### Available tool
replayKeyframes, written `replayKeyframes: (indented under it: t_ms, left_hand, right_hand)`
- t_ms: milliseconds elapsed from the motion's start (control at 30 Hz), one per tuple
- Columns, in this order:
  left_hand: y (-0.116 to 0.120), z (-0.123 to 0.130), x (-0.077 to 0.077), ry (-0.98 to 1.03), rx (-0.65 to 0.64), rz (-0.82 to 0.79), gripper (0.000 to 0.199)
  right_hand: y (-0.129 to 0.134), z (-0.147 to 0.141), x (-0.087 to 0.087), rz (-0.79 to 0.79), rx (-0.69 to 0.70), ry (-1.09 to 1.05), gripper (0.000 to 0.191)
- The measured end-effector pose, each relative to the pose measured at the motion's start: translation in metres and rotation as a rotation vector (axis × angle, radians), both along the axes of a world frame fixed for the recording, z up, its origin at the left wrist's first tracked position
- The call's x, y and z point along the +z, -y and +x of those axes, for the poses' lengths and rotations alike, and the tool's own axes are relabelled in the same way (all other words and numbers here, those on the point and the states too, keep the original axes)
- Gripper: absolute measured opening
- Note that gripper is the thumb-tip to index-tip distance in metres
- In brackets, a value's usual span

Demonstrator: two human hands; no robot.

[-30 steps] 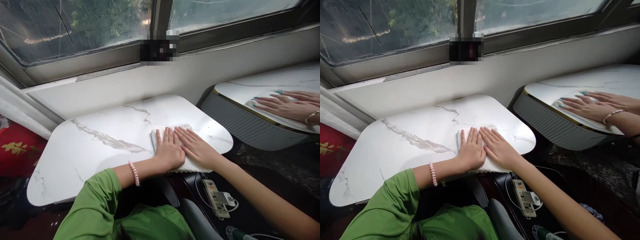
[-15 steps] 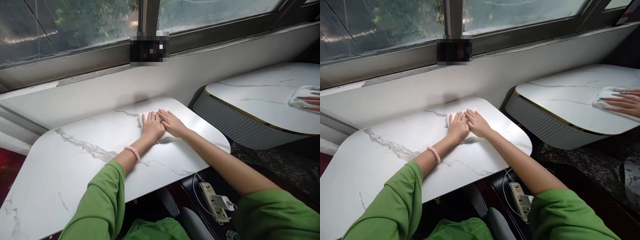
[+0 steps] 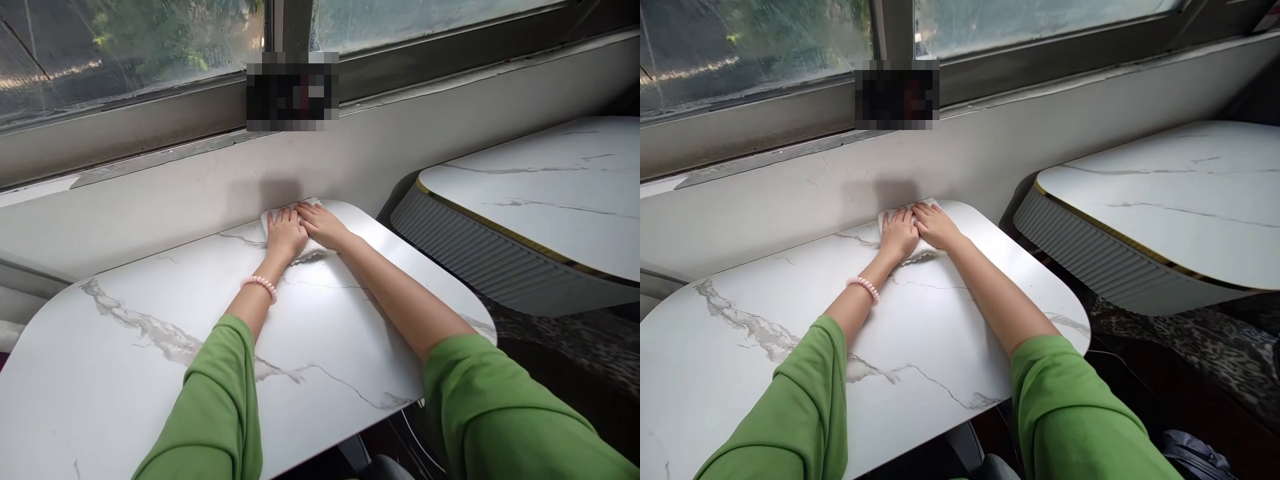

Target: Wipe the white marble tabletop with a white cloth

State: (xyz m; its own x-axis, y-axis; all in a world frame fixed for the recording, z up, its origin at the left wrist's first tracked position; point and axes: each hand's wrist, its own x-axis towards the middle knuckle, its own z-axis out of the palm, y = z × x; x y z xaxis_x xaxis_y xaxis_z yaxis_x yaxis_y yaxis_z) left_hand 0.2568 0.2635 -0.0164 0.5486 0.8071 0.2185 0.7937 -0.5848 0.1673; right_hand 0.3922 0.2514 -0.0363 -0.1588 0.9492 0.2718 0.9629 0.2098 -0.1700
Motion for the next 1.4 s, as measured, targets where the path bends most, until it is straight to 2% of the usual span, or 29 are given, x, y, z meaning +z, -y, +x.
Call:
replayKeyframes:
  t_ms: [167, 300, 433, 667, 767, 833, 967, 1133, 1267, 1400]
  left_hand:
    - [0.010, -0.003, 0.000, -0.043, -0.030, -0.004, 0.052]
    - [0.038, -0.006, 0.000, -0.056, -0.041, 0.002, 0.053]
    - [0.087, -0.003, 0.001, -0.073, -0.043, -0.006, 0.055]
    - [0.182, 0.013, 0.000, -0.084, -0.154, -0.010, 0.058]
    - [0.208, 0.018, 0.001, -0.077, -0.232, 0.001, 0.059]
    - [0.218, 0.019, 0.003, -0.084, -0.263, -0.004, 0.059]
    - [0.222, 0.021, 0.007, -0.085, -0.285, -0.029, 0.059]
    - [0.215, 0.026, 0.006, -0.085, -0.274, -0.042, 0.060]
    - [0.198, 0.038, 0.005, -0.070, -0.264, -0.058, 0.060]
    - [0.169, 0.053, 0.004, -0.047, -0.230, -0.084, 0.059]
  right_hand:
    - [0.011, 0.002, -0.001, -0.023, 0.015, 0.025, 0.058]
    - [0.039, 0.005, -0.004, -0.018, 0.059, 0.024, 0.057]
    - [0.089, 0.012, -0.006, 0.006, 0.091, 0.005, 0.056]
    - [0.201, 0.031, -0.008, 0.018, 0.028, 0.013, 0.056]
    - [0.237, 0.038, -0.012, 0.050, -0.015, -0.001, 0.056]
    - [0.251, 0.040, -0.014, 0.065, -0.042, -0.007, 0.056]
    - [0.259, 0.042, -0.014, 0.067, -0.065, -0.009, 0.056]
    - [0.248, 0.046, -0.012, 0.042, -0.069, -0.022, 0.056]
    - [0.230, 0.056, -0.009, 0.001, -0.077, -0.028, 0.056]
    - [0.196, 0.068, -0.007, -0.024, -0.097, -0.032, 0.055]
